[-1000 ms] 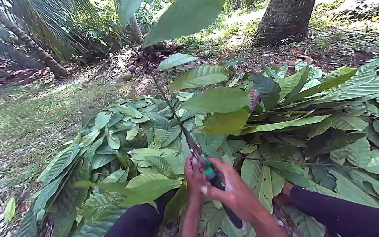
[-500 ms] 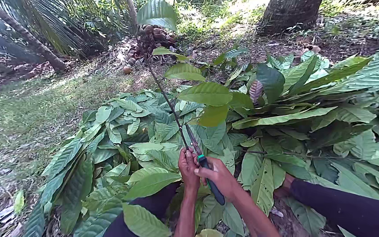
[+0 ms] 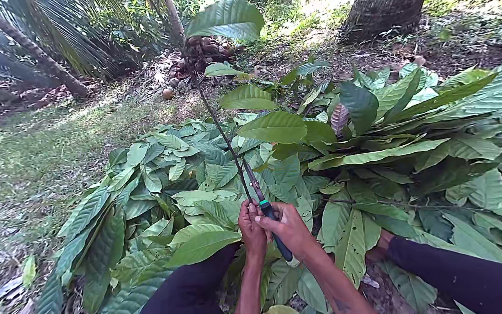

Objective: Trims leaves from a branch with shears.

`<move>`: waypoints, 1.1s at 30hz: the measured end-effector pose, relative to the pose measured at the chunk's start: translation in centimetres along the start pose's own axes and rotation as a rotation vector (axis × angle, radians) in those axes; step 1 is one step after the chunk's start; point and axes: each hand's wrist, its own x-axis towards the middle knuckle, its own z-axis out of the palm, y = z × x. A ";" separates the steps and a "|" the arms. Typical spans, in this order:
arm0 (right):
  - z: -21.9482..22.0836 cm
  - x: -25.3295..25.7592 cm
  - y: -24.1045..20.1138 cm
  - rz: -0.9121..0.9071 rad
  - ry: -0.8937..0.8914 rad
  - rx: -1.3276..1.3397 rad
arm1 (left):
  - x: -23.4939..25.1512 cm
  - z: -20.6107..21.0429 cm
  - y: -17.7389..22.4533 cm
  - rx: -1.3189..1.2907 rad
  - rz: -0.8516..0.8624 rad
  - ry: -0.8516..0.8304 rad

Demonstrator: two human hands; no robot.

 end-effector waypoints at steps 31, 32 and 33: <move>-1.5 4.6 -6.0 -0.177 -0.050 -0.069 | -3.3 -1.6 -2.3 -0.138 -0.148 -0.173; -1.4 4.6 -5.9 -0.189 -0.040 -0.051 | -3.3 -1.6 -2.3 -0.128 -0.150 -0.172; -1.4 4.6 -6.0 -0.198 -0.033 -0.041 | -3.4 -1.7 -2.4 -0.126 -0.150 -0.176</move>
